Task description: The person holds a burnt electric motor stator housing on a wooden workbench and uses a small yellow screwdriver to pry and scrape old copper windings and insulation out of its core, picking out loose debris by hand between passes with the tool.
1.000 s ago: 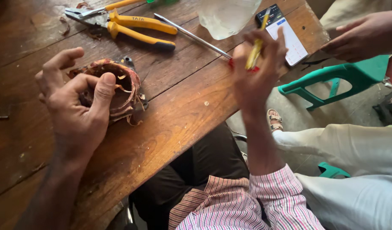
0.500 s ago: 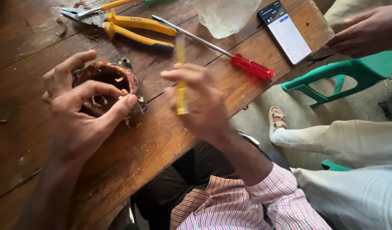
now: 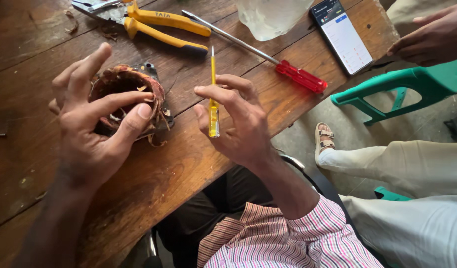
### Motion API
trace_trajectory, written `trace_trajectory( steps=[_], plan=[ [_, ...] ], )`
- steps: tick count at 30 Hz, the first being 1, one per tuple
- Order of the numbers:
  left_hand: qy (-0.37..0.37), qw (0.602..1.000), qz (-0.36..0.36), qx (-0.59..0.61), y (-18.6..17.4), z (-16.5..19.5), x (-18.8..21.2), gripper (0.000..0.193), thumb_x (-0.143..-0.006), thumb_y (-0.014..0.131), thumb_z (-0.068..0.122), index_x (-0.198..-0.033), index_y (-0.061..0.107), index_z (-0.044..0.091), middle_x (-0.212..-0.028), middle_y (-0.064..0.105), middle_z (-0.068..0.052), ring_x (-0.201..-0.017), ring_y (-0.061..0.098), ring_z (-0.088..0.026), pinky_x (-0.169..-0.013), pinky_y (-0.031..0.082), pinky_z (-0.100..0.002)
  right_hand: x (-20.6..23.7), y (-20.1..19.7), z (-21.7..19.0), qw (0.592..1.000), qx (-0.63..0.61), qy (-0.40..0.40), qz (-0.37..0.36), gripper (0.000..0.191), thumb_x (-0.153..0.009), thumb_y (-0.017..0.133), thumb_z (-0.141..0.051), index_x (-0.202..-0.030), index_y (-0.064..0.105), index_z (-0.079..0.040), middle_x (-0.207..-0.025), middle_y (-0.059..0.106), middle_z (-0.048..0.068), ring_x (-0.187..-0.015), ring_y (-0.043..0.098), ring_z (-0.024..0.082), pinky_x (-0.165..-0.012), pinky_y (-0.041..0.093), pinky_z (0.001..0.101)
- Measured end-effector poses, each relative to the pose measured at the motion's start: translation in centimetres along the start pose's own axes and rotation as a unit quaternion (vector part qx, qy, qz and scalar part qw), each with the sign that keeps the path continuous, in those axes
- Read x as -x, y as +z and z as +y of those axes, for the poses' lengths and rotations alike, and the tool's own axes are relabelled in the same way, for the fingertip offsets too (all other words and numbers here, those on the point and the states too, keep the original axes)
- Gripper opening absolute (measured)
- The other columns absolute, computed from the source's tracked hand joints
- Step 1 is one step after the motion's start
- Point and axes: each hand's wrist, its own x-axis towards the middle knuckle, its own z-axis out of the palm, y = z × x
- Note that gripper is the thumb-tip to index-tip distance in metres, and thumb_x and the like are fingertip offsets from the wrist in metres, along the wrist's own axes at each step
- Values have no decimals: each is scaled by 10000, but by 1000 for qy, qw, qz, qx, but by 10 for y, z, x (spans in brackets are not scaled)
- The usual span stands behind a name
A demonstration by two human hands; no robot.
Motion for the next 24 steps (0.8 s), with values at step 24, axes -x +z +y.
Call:
trace_trajectory(
  steps=[24],
  plan=[
    [75, 985, -6, -155, 10, -17, 1, 351, -937, 763, 479, -1008, 828, 141, -1606, 478, -102, -1455, 300, -304, -1189, 125, -482, 1, -1, 0, 1000, 2, 7, -1, 307, -940, 795, -69, -1212, 653, -81, -1124, 732, 41, -1217, 660, 274, -1070, 551, 396]
  ],
)
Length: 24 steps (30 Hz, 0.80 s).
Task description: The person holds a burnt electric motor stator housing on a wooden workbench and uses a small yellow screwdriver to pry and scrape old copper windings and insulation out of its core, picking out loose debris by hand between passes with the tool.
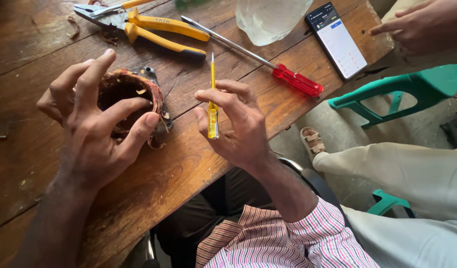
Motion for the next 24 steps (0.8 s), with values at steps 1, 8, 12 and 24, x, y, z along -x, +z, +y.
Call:
trace_trajectory(
  steps=[1, 8, 12, 24],
  plan=[
    [0, 1000, -2, -6, 0, 0, 0, 359, -941, 761, 489, -1004, 830, 142, -1608, 481, -100, -1457, 304, -303, -1190, 127, -481, 0, 0, 0, 1000, 0, 1, -1, 306, -942, 795, -70, -1213, 653, -83, -1121, 734, 42, -1218, 661, 272, -1071, 551, 396],
    [18, 999, -1, -44, 2, -2, -2, 426, -934, 754, 534, -990, 839, 120, -1593, 517, -96, -1436, 324, -287, -1193, 150, -461, 0, 0, 0, 1000, 3, 9, 0, 314, -946, 788, -69, -1228, 651, -90, -1096, 750, 35, -1233, 657, 260, -1096, 542, 394],
    [31, 999, 14, -24, -1, 2, -2, 424, -897, 765, 497, -963, 834, 84, -1525, 546, -130, -1380, 364, -308, -1148, 181, -457, 0, -1, -2, 1000, 2, 16, 2, 317, -941, 793, -72, -1223, 648, -92, -1095, 755, 35, -1233, 658, 254, -1100, 534, 394],
    [41, 998, 37, 26, -5, 6, 2, 255, -969, 824, 384, -912, 781, 140, -1482, 603, -69, -1399, 430, -257, -1157, 207, -411, -2, -1, -4, 1000, 3, 17, 1, 321, -942, 789, -65, -1228, 646, -87, -1087, 762, 35, -1239, 652, 257, -1105, 526, 397]
  ],
)
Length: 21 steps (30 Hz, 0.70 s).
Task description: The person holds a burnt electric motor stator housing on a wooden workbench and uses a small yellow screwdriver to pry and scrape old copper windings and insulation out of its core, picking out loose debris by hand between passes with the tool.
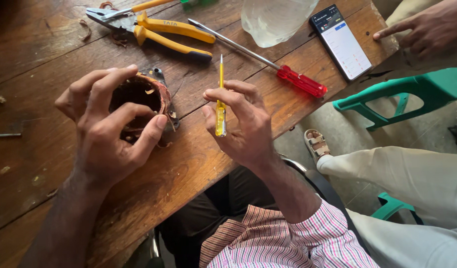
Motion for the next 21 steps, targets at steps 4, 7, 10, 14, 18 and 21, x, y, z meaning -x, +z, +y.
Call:
trace_trajectory(
  steps=[4, 7, 10, 14, 18, 21],
  plan=[
    [-4, 1000, -6, 13, 3, 0, -4, 283, -892, 811, 388, -893, 768, 109, -1472, 596, -119, -1385, 418, -307, -1153, 218, -445, 1, 0, 1, 1000, -1, -1, -1, 320, -942, 788, -64, -1228, 646, -84, -1093, 760, 42, -1239, 654, 258, -1103, 532, 395],
    [-5, 1000, -6, 19, 4, -1, -3, 294, -845, 793, 372, -902, 783, 84, -1412, 596, -142, -1321, 418, -318, -1109, 227, -451, 0, 1, 1, 1000, -1, -1, 1, 313, -943, 785, -65, -1224, 648, -83, -1089, 759, 39, -1236, 653, 257, -1100, 533, 396],
    [-12, 1000, -9, 23, 4, -4, 0, 286, -905, 776, 390, -951, 785, 108, -1443, 588, -111, -1362, 407, -297, -1149, 224, -437, -3, 0, 0, 1000, -15, -7, 6, 278, -980, 745, -64, -1237, 640, -86, -1091, 756, 41, -1242, 655, 251, -1107, 537, 393],
    [-27, 1000, -6, 7, 7, -4, 5, 255, -989, 789, 408, -971, 782, 154, -1487, 578, -73, -1410, 389, -269, -1180, 200, -419, -1, -8, -1, 999, -46, -26, 4, 265, -1040, 586, -19, -1304, 575, -44, -1162, 757, 100, -1297, 617, 275, -1145, 503, 410],
    [-48, 999, -6, -2, 8, 0, 9, 272, -1000, 814, 387, -907, 776, 135, -1505, 548, -64, -1438, 381, -268, -1192, 202, -425, 1, -17, 14, 991, -119, -2, 67, 198, -1128, 490, -6, -1312, 550, -44, -1215, 714, 129, -1242, 662, 222, -1118, 545, 366],
    [-37, 999, -16, -17, 8, -1, 7, 379, -913, 863, 491, -907, 768, 124, -1588, 492, -100, -1480, 356, -320, -1214, 174, -525, -1, -31, 42, 988, -102, 21, 117, 178, -1173, 443, -1, -1318, 542, -35, -1260, 670, 153, -1205, 662, 213, -1101, 542, 355]
  ],
)
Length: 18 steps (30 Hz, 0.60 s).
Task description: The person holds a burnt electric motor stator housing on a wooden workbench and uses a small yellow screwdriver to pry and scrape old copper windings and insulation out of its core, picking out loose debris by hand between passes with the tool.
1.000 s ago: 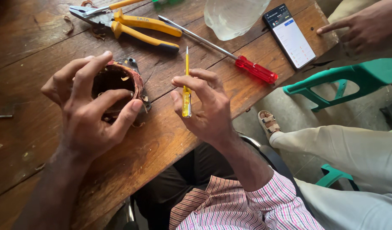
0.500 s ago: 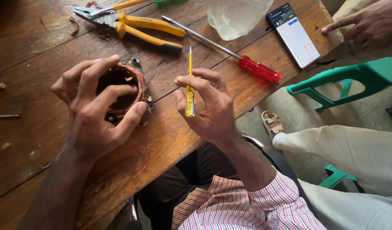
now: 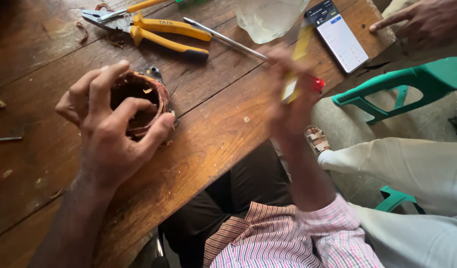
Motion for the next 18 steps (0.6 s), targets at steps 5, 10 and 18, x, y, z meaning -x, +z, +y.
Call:
trace_trajectory(
  steps=[5, 10, 18],
  plan=[
    [-9, 999, -31, -9, 2, -3, -5, 541, -835, 876, 620, -854, 731, 99, -1682, 302, -205, -1580, 182, -386, -1255, 80, -663, -35, -87, 47, 953, 301, -7, -12, 173, -1161, 510, 35, -1311, 564, -31, -1307, 605, 147, -1246, 667, 281, -1130, 523, 379],
    [-26, 999, -45, 9, 1, -3, -5, 521, -855, 879, 590, -867, 730, 91, -1717, 256, -226, -1613, 116, -401, -1273, 56, -686, -44, -140, 77, 949, 306, 68, -40, 233, -1049, 501, 10, -1277, 528, -31, -1294, 488, 230, -1192, 641, 332, -1018, 517, 432],
    [-33, 998, -54, 9, -1, 0, -4, 511, -859, 875, 577, -852, 721, 90, -1707, 272, -225, -1608, 134, -417, -1268, 59, -693, -35, -156, 91, 936, 309, 149, -77, 202, -1173, 538, -98, -1360, 538, -20, -1383, 621, 234, -1272, 657, 341, -1070, 510, 452]
  ],
)
